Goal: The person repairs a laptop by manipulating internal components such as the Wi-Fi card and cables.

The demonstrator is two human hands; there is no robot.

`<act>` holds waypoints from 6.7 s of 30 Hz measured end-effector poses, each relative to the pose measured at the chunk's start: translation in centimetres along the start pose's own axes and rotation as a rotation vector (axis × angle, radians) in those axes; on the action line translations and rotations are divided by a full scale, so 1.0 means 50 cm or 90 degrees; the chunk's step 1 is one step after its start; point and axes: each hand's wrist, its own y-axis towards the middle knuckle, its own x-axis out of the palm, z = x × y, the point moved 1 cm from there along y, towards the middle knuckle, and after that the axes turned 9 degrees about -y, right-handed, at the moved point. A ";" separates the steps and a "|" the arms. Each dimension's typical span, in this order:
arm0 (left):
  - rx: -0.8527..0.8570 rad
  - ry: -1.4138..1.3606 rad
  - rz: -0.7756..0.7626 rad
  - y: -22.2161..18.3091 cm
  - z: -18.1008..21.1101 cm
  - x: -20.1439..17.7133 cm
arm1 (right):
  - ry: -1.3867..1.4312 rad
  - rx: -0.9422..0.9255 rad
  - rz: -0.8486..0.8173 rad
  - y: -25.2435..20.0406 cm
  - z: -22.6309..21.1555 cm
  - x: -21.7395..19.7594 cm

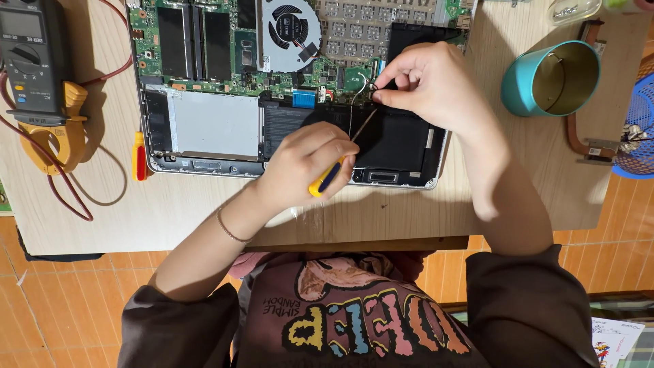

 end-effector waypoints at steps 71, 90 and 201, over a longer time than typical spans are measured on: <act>-0.436 0.286 0.434 -0.204 -0.082 -0.281 | 0.154 0.146 0.594 -0.129 0.101 0.138; -0.496 0.255 0.400 -0.240 0.076 -0.180 | 0.322 0.160 0.514 -0.273 0.181 0.136; -0.319 0.308 -0.369 0.341 -0.270 -0.068 | -0.154 0.242 0.463 -0.282 0.002 0.104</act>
